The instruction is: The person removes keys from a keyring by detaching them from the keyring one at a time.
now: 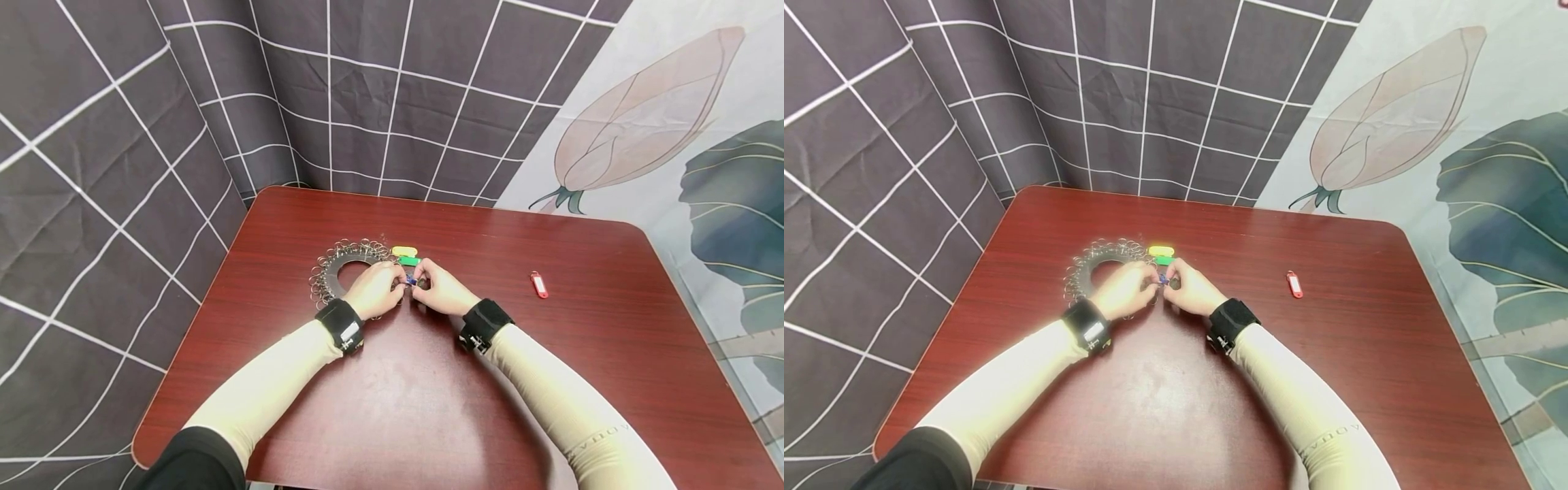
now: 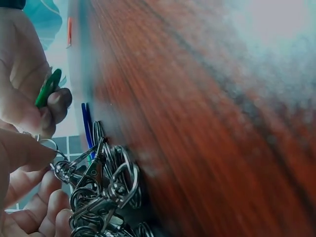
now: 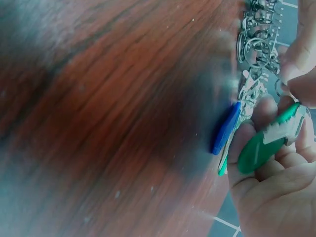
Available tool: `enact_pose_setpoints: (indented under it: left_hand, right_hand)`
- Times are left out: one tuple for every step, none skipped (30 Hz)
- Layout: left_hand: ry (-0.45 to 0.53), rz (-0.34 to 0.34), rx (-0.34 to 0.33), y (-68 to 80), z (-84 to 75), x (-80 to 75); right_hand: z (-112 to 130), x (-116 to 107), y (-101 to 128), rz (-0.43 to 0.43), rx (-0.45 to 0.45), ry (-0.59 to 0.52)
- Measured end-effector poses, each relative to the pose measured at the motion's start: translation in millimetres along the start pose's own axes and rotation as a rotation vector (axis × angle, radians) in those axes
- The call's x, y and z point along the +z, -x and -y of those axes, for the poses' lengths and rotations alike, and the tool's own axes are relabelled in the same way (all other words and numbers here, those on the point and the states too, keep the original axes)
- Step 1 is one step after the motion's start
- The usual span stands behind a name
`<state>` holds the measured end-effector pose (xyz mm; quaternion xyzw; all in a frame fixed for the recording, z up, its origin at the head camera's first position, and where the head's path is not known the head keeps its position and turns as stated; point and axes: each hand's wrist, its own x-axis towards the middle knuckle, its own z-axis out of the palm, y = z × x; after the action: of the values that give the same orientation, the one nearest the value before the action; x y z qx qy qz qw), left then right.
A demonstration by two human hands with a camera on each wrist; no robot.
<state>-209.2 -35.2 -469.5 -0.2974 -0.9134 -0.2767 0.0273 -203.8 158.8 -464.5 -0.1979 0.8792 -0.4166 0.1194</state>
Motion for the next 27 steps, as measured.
enact_pose_setpoints:
  left_hand:
    - [0.012, -0.002, -0.005, 0.3, -0.6, -0.5]
    - [0.023, -0.004, -0.01, 0.8, -1.3, -1.2]
    - [0.032, -0.005, -0.015, 1.1, -1.7, -1.7]
    - [0.043, -0.006, -0.021, 1.5, -2.1, -2.1]
    - [0.053, -0.007, -0.027, 2.0, -2.3, -2.5]
    - [0.062, -0.01, -0.03, 2.4, -2.3, -2.9]
    - [0.072, -0.011, -0.036, 2.6, -1.7, -2.9]
    - [0.078, -0.014, -0.044, 2.8, -1.1, -2.9]
    - [0.083, -0.019, -0.05, 2.9, -0.2, -2.6]
    - [0.089, -0.024, -0.059, 2.8, 0.7, -2.5]
    - [0.094, -0.031, -0.066, 2.7, 1.7, -2.2]
    - [0.099, -0.036, -0.073, 2.5, 2.8, -1.9]
    - [0.102, -0.041, -0.078, 2.5, 3.8, -1.7]
    - [0.105, -0.045, -0.082, 2.4, 4.7, -1.6]
    - [0.112, -0.048, -0.084, 2.3, 5.7, -1.4]
    - [0.12, -0.052, -0.085, 2.2, 6.4, -1.5]
    - [0.131, -0.056, -0.085, 2.3, 6.9, -1.8]
    - [0.143, -0.06, -0.086, 2.3, 7.3, -2.2]
    - [0.154, -0.062, -0.088, 2.1, 8.1, -2.3]
    - [0.17, -0.062, -0.095, 1.9, 9.0, -2.4]
    - [0.19, -0.062, -0.106, 1.7, 9.6, -2.8]
    - [0.213, -0.059, -0.122, 1.7, 9.9, -3.5]
    - [0.235, -0.056, -0.139, 1.5, 10.5, -4.1]
    - [0.258, -0.052, -0.158, 1.6, 11.0, -5.0]
    - [0.281, -0.045, -0.178, 1.4, 11.6, -5.8]
    - [0.302, -0.041, -0.199, 1.4, 11.5, -7.3]
    - [0.319, -0.038, -0.216, 1.4, 11.8, -8.3]
  right_hand:
    - [0, 1, 0, -0.002, -0.003, 0.0]
    - [1, 1, 1, -0.002, -0.003, -0.007]
    - [1, 2, 1, -0.009, -0.008, -0.001]
    - [1, 2, 1, -0.017, -0.015, 0.007]
    - [2, 3, 2, -0.026, -0.023, 0.016]
    - [2, 3, 2, -0.038, -0.035, 0.029]
    - [2, 4, 2, -0.05, -0.046, 0.046]
    - [1, 4, 2, -0.061, -0.064, 0.063]
    - [1, 5, 2, -0.073, -0.082, 0.087]
    - [1, 6, 2, -0.08, -0.098, 0.103]
    - [1, 6, 2, -0.082, -0.109, 0.109]
    - [1, 7, 2, -0.08, -0.118, 0.111]
    - [1, 8, 2, -0.078, -0.123, 0.112]
    - [1, 9, 1, -0.074, -0.125, 0.107]
    - [1, 9, 1, -0.071, -0.12, 0.102]
    - [1, 10, 1, -0.067, -0.116, 0.093]
    - [1, 11, 0, -0.067, -0.116, 0.087]
    - [2, 11, 0, -0.068, -0.119, 0.084]
    - [2, 11, 0, -0.075, -0.125, 0.088]
    - [2, 12, 0, -0.082, -0.131, 0.096]
    - [3, 12, 0, -0.092, -0.144, 0.104]
    - [4, 13, 0, -0.107, -0.156, 0.117]
    - [4, 13, -1, -0.123, -0.166, 0.132]
    - [5, 13, -1, -0.138, -0.173, 0.144]
    - [5, 13, -1, -0.152, -0.181, 0.155]
    - [6, 13, -2, -0.161, -0.186, 0.164]
    - [7, 13, -2, -0.167, -0.192, 0.165]
